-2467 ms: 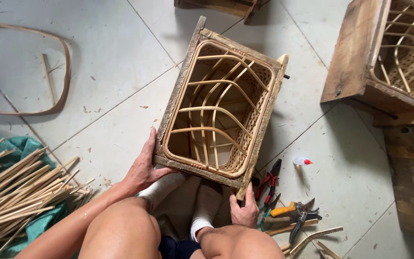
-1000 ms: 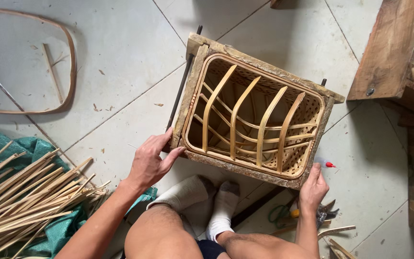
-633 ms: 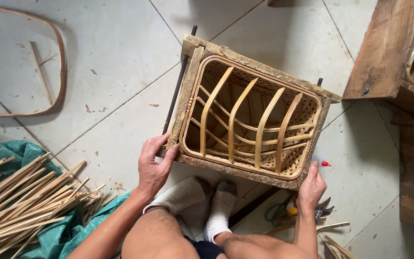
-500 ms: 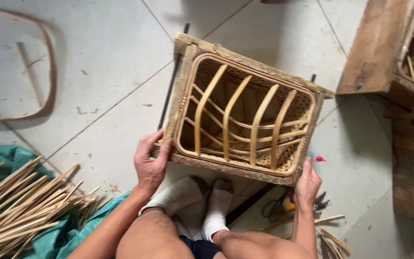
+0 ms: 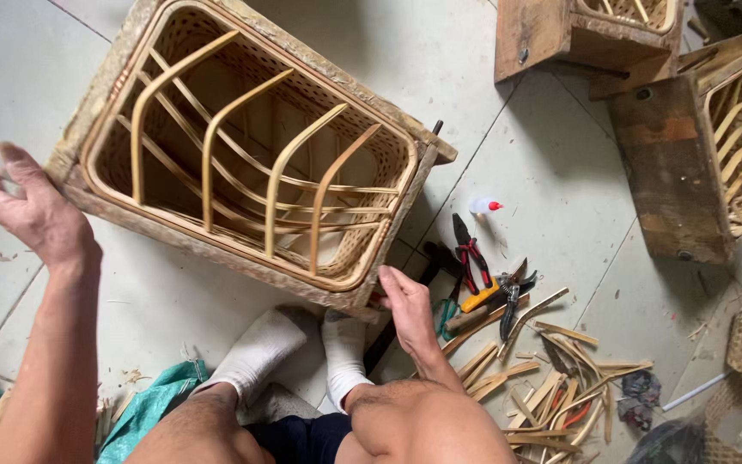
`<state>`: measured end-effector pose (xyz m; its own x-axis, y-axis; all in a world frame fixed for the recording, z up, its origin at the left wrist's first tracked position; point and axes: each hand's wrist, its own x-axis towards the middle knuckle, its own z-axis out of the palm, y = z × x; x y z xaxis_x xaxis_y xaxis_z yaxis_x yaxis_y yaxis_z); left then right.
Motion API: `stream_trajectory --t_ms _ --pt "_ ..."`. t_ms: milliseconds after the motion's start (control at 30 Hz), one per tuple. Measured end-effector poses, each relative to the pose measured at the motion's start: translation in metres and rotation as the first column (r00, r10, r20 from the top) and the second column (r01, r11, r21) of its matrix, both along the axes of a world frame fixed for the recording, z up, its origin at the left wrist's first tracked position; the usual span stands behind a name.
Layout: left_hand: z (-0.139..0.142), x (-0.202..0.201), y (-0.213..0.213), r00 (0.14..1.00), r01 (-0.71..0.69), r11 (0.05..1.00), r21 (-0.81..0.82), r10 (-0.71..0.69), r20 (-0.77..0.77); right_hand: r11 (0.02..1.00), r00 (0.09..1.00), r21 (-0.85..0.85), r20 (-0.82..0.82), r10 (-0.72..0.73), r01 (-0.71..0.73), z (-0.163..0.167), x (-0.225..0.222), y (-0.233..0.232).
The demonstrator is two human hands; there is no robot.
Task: The person sits on the floor with a bamboo basket held in a wooden frame. They squeeze glue from a bottle along the basket rim, tuck and press bamboo strips into the rim, tap strips with a hammer, trim with a knife and pliers, and rotate the basket to glue and secure further strips.
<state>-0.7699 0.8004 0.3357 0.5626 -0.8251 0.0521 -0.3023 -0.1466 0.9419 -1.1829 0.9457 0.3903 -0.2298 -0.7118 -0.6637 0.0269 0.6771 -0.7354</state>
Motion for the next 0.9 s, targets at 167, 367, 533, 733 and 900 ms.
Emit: stream_trajectory --t_ms 167,367,533,733,900 --pt "0.013 -0.092 0.052 0.992 0.022 0.959 0.281 0.015 -0.126 0.99 0.994 -0.094 0.004 0.11 -0.109 -0.016 0.012 -0.002" --pt "-0.03 -0.108 0.054 0.984 0.058 0.974 0.219 -0.018 -0.18 0.981 0.987 -0.119 0.032 0.158 -0.153 -0.048 0.008 -0.014" --pt "-0.041 -0.093 0.055 0.993 0.078 0.972 0.222 -0.055 -0.107 0.959 0.974 -0.173 0.003 0.227 -0.223 -0.055 0.007 -0.014" --pt "-0.061 -0.079 0.042 0.992 0.118 0.969 0.217 -0.107 -0.062 0.948 0.959 -0.147 -0.078 0.272 -0.281 -0.07 0.014 -0.02" --pt "-0.08 -0.024 0.014 0.961 0.242 0.964 0.112 -0.222 -0.165 0.97 0.966 -0.079 0.106 0.238 -0.23 -0.089 0.053 -0.035"
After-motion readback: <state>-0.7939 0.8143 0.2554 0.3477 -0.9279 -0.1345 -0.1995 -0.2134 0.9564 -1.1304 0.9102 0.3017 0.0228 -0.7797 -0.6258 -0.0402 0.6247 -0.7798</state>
